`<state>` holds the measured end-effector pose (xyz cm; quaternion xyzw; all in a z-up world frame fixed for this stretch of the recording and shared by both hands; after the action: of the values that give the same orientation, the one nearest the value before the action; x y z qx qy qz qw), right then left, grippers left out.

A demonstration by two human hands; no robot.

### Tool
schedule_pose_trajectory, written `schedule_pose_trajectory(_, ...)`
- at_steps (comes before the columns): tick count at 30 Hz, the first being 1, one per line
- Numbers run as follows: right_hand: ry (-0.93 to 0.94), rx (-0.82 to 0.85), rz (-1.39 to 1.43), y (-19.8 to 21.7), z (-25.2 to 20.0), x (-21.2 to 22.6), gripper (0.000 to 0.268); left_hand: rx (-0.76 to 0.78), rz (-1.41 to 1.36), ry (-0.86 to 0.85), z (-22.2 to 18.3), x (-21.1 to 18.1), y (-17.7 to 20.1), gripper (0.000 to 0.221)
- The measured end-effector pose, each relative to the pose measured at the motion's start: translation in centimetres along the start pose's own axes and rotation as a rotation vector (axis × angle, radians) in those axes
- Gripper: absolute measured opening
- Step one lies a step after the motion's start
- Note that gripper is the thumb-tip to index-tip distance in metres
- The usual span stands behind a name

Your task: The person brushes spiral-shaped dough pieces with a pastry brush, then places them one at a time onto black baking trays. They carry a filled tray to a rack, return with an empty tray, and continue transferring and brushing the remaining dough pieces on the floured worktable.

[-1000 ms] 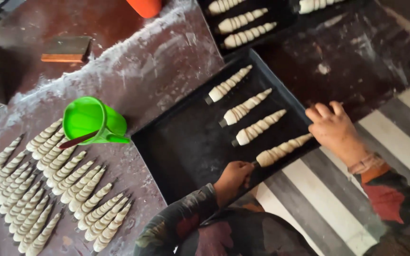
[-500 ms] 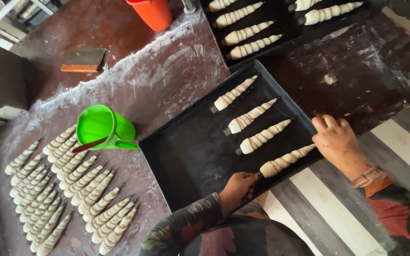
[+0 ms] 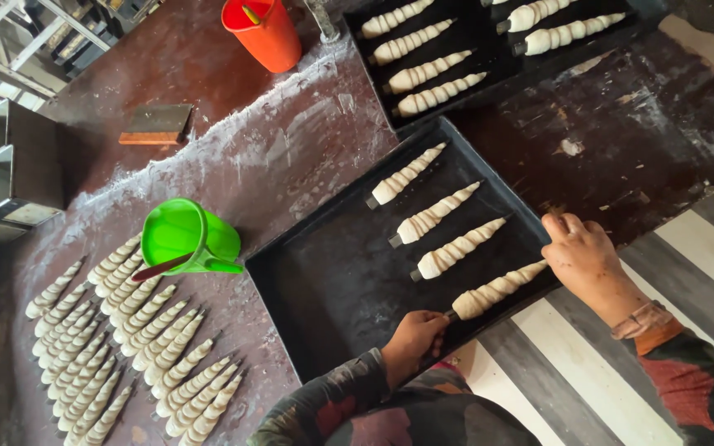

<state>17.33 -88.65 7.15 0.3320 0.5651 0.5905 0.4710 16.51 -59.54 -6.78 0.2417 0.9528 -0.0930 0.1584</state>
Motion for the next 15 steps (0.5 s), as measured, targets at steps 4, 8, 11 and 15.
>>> schedule_pose_trajectory(4,-0.001,0.003,0.016,-0.2,-0.1,0.0,0.011,0.029,-0.020,-0.021,0.6,0.1,0.2,0.022)
schedule_pose_trajectory(8,-0.012,0.003,0.034,-0.6,-0.1,0.0,0.011,0.028,-0.016,-0.028,0.5,0.1,0.2,0.022)
schedule_pose_trajectory(11,-0.039,-0.008,0.064,-0.6,0.0,-0.1,0.011,0.049,0.003,-0.069,0.6,0.0,0.1,0.025)
schedule_pose_trajectory(15,-0.045,-0.010,0.081,-0.5,-0.6,-0.3,0.012,-0.001,0.042,-0.046,0.0,-0.2,0.0,0.025)
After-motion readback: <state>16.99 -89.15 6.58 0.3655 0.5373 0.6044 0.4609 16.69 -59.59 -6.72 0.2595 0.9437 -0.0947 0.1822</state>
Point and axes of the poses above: each hand's wrist, its own z-axis towards the middle knuckle, its own y-axis out of the back of the hand, x = y × z, the point moved 8 cm from there along z, towards the middle knuckle, and after that the axes turned 15 degrees about y, right-handed, at the moved point
